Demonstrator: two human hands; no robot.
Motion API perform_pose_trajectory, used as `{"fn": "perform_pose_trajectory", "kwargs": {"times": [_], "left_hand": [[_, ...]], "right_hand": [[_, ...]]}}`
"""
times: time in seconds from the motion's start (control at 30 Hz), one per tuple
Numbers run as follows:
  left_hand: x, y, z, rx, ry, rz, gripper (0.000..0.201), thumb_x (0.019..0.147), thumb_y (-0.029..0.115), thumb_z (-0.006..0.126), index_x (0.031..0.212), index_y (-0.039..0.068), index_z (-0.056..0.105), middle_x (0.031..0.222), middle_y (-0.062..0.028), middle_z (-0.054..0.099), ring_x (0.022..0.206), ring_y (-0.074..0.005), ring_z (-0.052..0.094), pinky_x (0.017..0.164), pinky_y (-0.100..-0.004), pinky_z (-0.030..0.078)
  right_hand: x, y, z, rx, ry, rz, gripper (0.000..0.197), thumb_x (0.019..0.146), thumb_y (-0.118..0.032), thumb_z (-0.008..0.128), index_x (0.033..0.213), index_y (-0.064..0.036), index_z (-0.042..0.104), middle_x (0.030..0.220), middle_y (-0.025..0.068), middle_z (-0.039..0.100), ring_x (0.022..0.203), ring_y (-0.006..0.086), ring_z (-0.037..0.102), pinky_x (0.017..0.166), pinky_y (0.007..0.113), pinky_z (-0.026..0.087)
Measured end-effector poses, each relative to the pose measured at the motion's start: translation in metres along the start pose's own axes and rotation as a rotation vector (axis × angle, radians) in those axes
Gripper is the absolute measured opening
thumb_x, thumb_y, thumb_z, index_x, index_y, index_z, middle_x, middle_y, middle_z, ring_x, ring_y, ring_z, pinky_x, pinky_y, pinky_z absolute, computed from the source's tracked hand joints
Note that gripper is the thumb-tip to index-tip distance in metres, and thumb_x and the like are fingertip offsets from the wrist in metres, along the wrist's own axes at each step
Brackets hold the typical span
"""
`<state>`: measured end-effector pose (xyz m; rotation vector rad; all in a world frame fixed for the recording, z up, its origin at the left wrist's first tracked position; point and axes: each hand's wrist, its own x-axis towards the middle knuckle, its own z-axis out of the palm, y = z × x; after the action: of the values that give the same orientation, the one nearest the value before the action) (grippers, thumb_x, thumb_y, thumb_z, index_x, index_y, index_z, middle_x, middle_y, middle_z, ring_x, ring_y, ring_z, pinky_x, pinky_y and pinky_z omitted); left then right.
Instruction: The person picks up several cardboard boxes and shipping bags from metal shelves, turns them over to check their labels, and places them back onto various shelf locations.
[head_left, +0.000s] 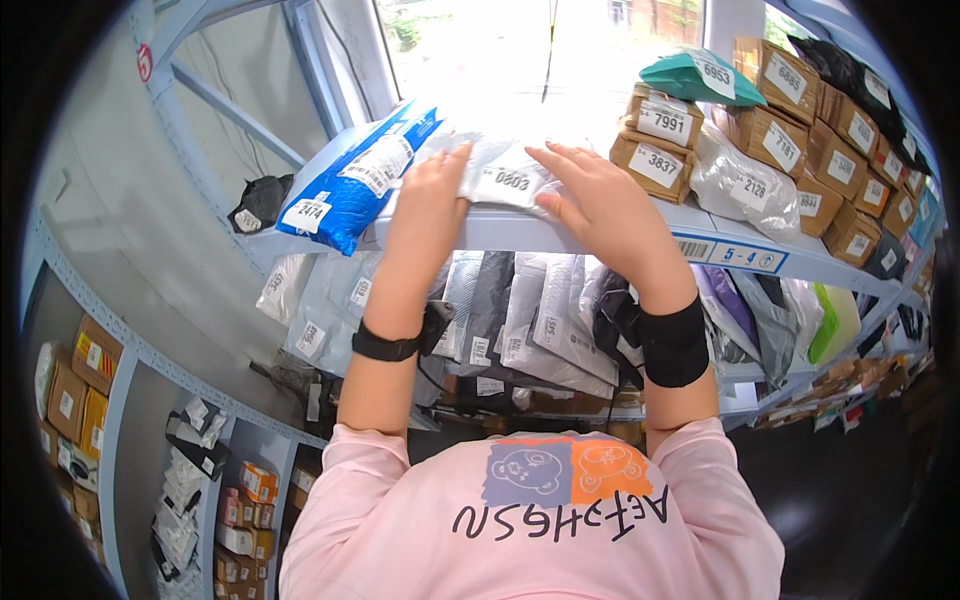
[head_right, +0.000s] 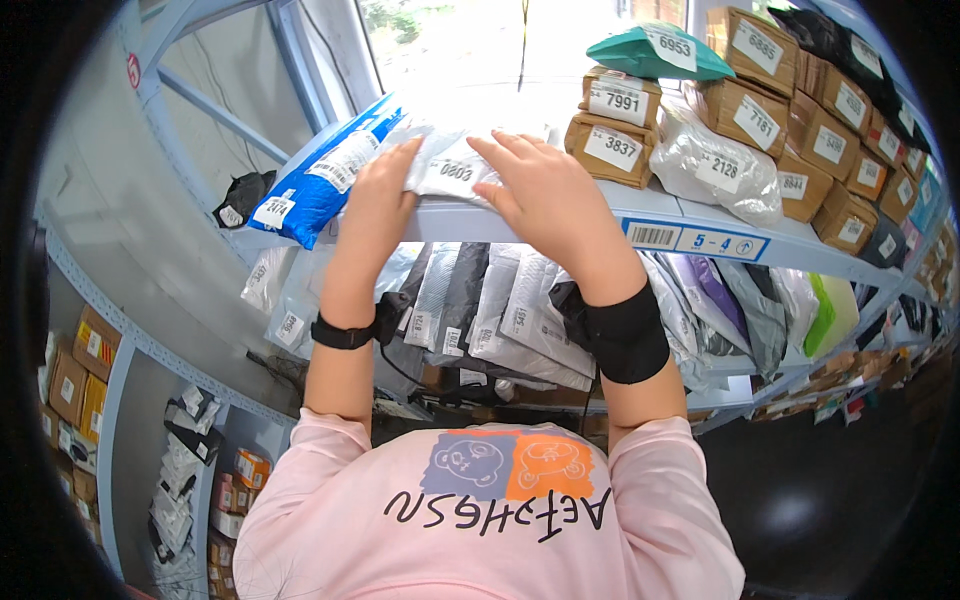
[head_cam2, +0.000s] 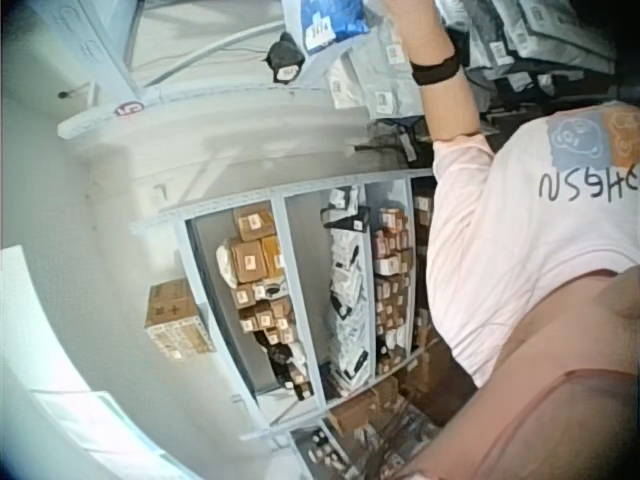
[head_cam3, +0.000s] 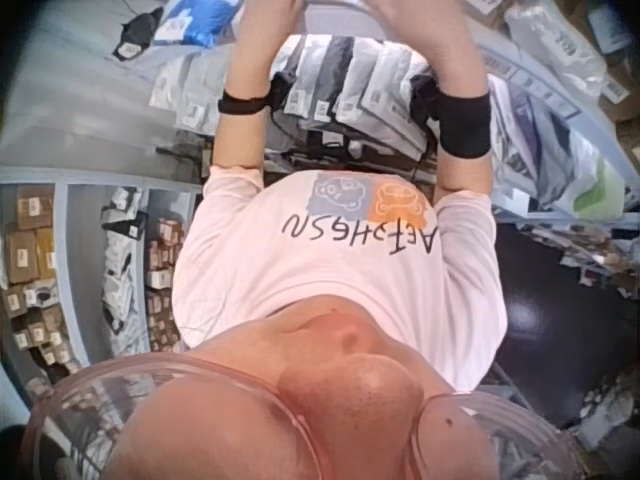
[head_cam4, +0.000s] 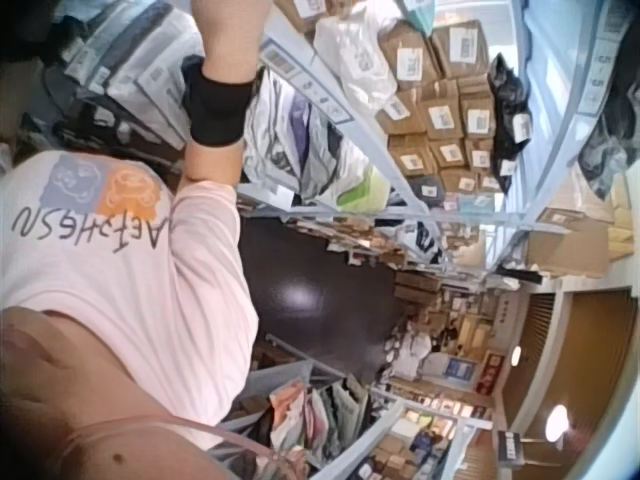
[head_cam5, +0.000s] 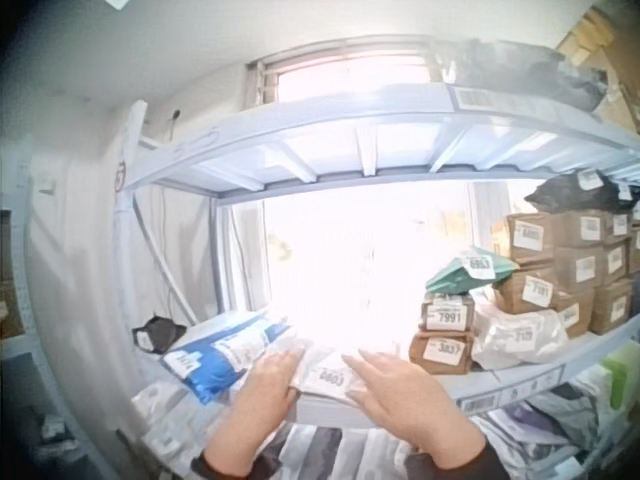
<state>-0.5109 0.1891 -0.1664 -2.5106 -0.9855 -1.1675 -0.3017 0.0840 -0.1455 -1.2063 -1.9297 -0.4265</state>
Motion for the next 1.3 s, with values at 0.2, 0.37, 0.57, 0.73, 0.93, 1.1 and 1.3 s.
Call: {"fn": "perform_pose_trajectory", "kwargs": {"times": [0.2, 0.37, 0.57, 0.73, 0.93, 1.1, 1.3], "left_hand": [[0.012, 0.001, 0.029, -0.079, -0.065, 0.079, 0.055, 0.086, 0.007, 0.053, 0.141, 0.003, 0.046, 0.137, -0.033, 0.048, 0.131, -0.0446, 0.045, 0.111, -0.0473, 0.034], [0.005, 0.007, 0.016, -0.12, -0.175, 0.057, 0.054, 0.092, 0.022, 0.046, 0.143, 0.003, 0.044, 0.144, -0.0325, 0.041, 0.136, -0.043, 0.039, 0.113, -0.0478, 0.032], [-0.058, 0.012, -0.081, -0.175, 0.171, 0.024, 0.043, 0.089, 0.018, 0.056, 0.131, 0.006, 0.055, 0.127, -0.0185, 0.06, 0.117, -0.033, 0.057, 0.097, -0.0443, 0.046], [-0.106, -0.044, -0.126, -0.097, 0.608, -0.552, 0.039, 0.084, 0.027, 0.069, 0.117, 0.006, 0.061, 0.095, -0.0106, 0.068, 0.085, -0.0258, 0.065, 0.078, -0.0387, 0.052], [-0.11, -0.085, -0.109, -0.615, 0.273, -0.774, 0.069, 0.084, 0.055, 0.07, 0.116, -0.005, 0.057, 0.081, -0.0098, 0.068, 0.065, -0.0178, 0.065, 0.056, -0.0278, 0.05], [-0.099, -0.114, -0.086, -1.162, 0.075, -0.902, 0.054, 0.086, 0.055, 0.064, 0.11, 0.006, 0.061, 0.084, -0.008, 0.07, 0.064, -0.0155, 0.069, 0.055, -0.0242, 0.052], [-0.101, -0.112, -0.065, -1.477, 0.213, -0.716, 0.045, 0.098, 0.035, 0.042, 0.115, -0.002, 0.062, 0.095, -0.0161, 0.072, 0.074, -0.0205, 0.071, 0.057, -0.0264, 0.055]], "right_hand": [[-0.01, 0.013, 0.03, -0.301, -0.012, 0.011, 0.048, 0.089, -0.029, 0.064, 0.131, -0.006, 0.057, 0.13, 0.0225, 0.059, 0.122, 0.0368, 0.055, 0.101, 0.044, 0.044], [-0.016, -0.003, 0.029, -0.291, -0.029, 0.103, 0.04, 0.091, -0.026, 0.062, 0.124, -0.0039, 0.063, 0.125, 0.0232, 0.062, 0.114, 0.0374, 0.06, 0.097, 0.043, 0.047], [-0.028, -0.006, 0.034, -0.271, -0.059, 0.161, 0.037, 0.095, -0.024, 0.056, 0.125, -0.0044, 0.062, 0.128, 0.022, 0.06, 0.118, 0.0378, 0.057, 0.099, 0.042, 0.046], [-0.031, -0.022, 0.039, -0.363, 0.006, 0.175, 0.043, 0.095, -0.025, 0.056, 0.134, -0.0076, 0.055, 0.138, 0.0235, 0.052, 0.127, 0.0405, 0.05, 0.105, 0.045, 0.04], [-0.015, -0.084, 0.056, -0.256, 0.05, 0.033, 0.044, 0.095, -0.023, 0.055, 0.137, -0.0105, 0.051, 0.141, 0.0197, 0.049, 0.131, 0.0385, 0.044, 0.108, 0.048, 0.035], [-0.001, -0.116, 0.094, -0.027, 0.008, -0.083, 0.055, 0.086, -0.018, 0.064, 0.137, -0.0063, 0.05, 0.134, 0.025, 0.052, 0.125, 0.039, 0.049, 0.104, 0.047, 0.038], [0.007, -0.127, 0.116, 0.135, 0.015, -0.126, 0.066, 0.084, -0.015, 0.067, 0.144, -0.0048, 0.042, 0.14, 0.0294, 0.044, 0.124, 0.0427, 0.049, 0.103, 0.047, 0.039]]}}
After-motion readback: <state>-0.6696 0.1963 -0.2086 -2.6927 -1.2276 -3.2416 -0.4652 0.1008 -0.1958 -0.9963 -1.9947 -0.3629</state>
